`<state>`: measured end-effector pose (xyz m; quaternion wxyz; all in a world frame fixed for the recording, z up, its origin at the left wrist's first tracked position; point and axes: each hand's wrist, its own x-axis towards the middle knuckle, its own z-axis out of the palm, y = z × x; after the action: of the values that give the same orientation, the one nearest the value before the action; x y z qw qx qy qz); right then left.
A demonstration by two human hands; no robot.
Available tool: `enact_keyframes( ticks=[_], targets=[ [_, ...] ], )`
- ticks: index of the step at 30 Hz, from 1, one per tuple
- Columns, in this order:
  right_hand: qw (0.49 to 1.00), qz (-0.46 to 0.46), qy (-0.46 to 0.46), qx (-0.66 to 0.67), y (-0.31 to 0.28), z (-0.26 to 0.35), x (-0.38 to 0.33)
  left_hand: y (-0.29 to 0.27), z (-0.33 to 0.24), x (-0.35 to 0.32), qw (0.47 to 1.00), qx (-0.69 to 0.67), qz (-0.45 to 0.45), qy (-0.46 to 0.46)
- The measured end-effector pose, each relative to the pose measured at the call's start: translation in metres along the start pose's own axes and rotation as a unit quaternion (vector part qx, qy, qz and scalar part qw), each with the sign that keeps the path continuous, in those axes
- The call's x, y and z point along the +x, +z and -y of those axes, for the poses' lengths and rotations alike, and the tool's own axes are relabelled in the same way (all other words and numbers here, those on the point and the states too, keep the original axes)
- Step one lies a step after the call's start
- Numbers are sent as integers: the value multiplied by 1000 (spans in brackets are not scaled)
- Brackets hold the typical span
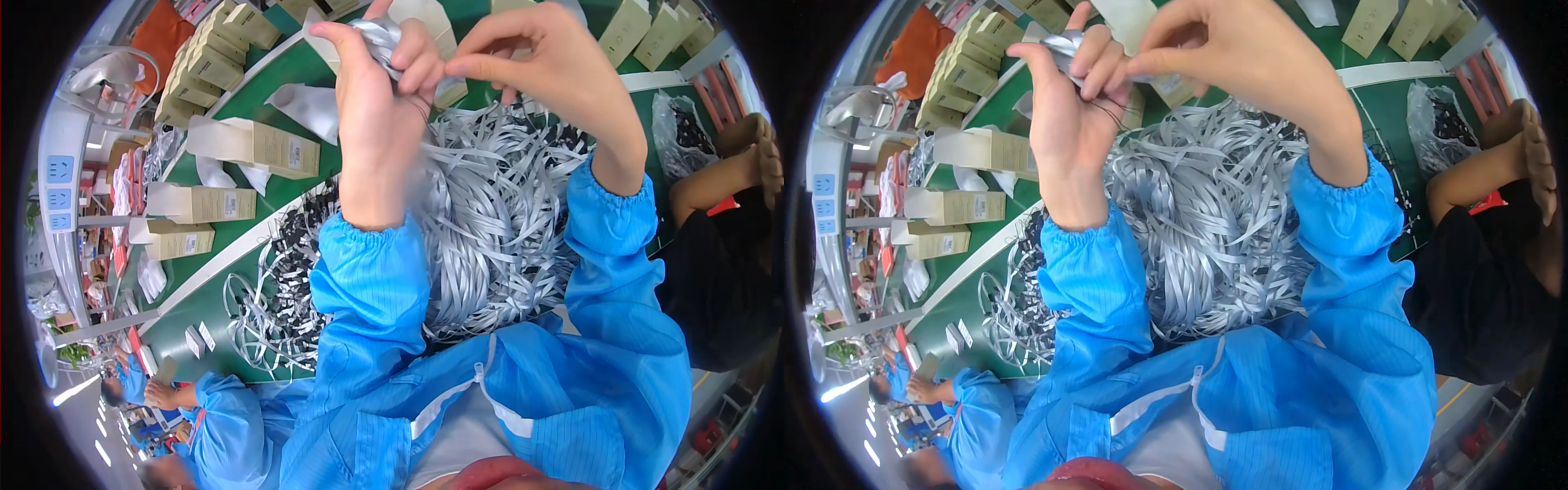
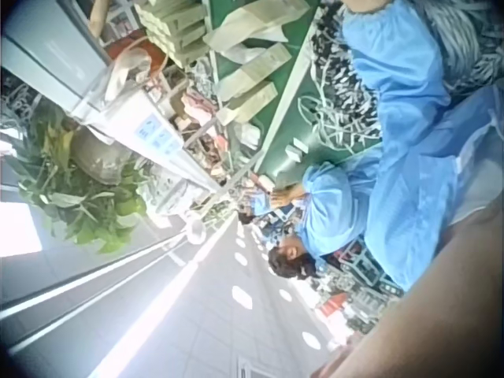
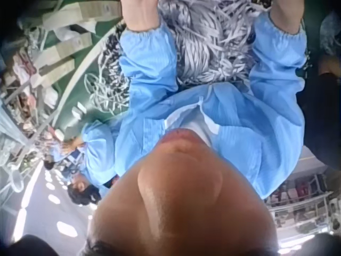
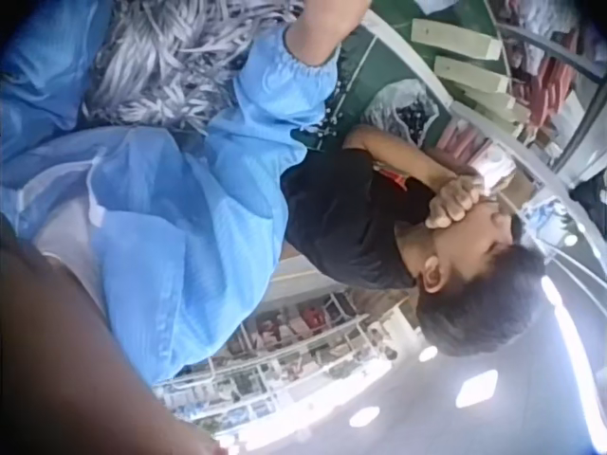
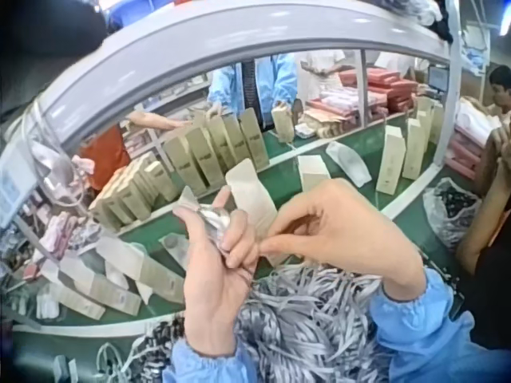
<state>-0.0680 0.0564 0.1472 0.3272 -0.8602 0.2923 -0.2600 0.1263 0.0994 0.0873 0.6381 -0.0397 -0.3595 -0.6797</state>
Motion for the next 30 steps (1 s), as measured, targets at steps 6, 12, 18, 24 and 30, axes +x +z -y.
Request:
enact_keyframes(
  ticks=[6, 12, 18, 24, 30],
  targets=[
    [953, -165, -225, 118, 32, -6, 10, 16, -10, -13, 980, 162, -102, -46],
    [973, -30, -111, 201, 34, -12, 7, 36, 18, 4, 842, 464, -267, -61],
    [933, -247, -253, 60, -13, -4, -5, 29, 19, -3, 736, 642, -195, -83],
    [754, -553, -348, -56, -43, -55, 30, -35, 6, -27, 579, 797, 11, -170],
    [749, -571, -267, -204, -49, -111, 45, -59, 23, -19, 576, 798, 66, -166]
  ],
)
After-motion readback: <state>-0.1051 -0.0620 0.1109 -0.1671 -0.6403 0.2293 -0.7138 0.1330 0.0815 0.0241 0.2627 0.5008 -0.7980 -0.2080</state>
